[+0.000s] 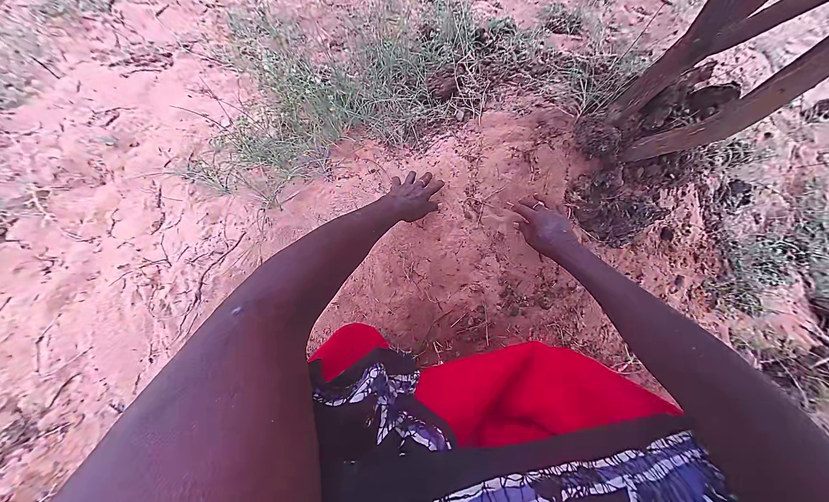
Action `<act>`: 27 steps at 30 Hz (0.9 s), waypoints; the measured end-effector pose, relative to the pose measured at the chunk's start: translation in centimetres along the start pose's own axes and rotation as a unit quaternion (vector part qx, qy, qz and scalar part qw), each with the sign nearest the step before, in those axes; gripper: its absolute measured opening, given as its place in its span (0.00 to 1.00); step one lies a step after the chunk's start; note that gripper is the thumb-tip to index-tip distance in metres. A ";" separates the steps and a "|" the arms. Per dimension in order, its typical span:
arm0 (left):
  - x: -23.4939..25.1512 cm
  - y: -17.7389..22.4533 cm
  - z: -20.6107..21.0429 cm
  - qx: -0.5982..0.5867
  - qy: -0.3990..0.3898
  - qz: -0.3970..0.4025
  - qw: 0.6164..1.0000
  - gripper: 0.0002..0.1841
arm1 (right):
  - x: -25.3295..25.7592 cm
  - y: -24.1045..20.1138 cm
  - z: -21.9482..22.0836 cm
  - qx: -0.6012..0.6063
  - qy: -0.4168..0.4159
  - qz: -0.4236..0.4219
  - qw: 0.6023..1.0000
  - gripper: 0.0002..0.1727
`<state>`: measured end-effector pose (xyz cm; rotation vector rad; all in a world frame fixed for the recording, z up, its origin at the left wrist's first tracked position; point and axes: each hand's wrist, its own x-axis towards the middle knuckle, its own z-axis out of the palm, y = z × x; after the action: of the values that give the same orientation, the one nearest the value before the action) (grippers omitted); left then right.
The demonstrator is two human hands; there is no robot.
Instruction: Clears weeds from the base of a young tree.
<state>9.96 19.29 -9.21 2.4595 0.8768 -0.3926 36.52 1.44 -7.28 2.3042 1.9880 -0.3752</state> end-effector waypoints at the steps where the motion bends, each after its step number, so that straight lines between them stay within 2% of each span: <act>1: -0.1 0.0 0.6 -0.015 0.003 -0.005 1.000 0.34 | 0.3 0.4 -0.7 -0.012 0.029 0.006 0.999 0.20; 6: -0.7 -0.6 3.4 -0.060 0.019 -0.027 0.998 0.38 | 4.7 3.4 -6.7 -0.043 0.154 0.096 0.983 0.22; 9: -1.0 -1.5 4.3 -0.060 0.027 -0.018 0.998 0.36 | 8.2 6.1 -10.2 -0.045 0.166 0.172 0.970 0.25; 12: -1.4 -2.0 4.7 -0.068 0.076 -0.005 0.995 0.32 | 11.0 8.9 -11.5 -0.042 0.153 0.207 0.965 0.32; 15: -0.6 -2.1 5.4 -0.078 0.130 0.004 0.988 0.30 | 10.9 11.4 -9.8 0.014 0.123 0.226 0.966 0.33; 17: 0.5 -2.0 5.6 -0.066 0.157 0.007 0.985 0.29 | 9.2 11.4 -8.1 0.065 0.146 0.243 0.957 0.32; 19: 1.7 -1.9 5.1 -0.059 0.148 0.002 0.987 0.30 | 7.3 11.0 -5.8 0.077 0.160 0.245 0.953 0.33; 23: 2.8 -1.2 5.1 -0.067 0.155 -0.026 0.985 0.31 | 6.1 10.7 -2.8 0.068 0.203 0.204 0.955 0.35; 27: 2.4 -1.2 6.1 -0.053 0.161 -0.045 0.984 0.32 | 9.8 11.9 -2.6 -0.020 0.212 0.181 0.960 0.34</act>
<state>10.35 17.99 -15.73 2.4283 1.1120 0.0261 49.85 9.56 -8.27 2.8288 1.6261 0.2018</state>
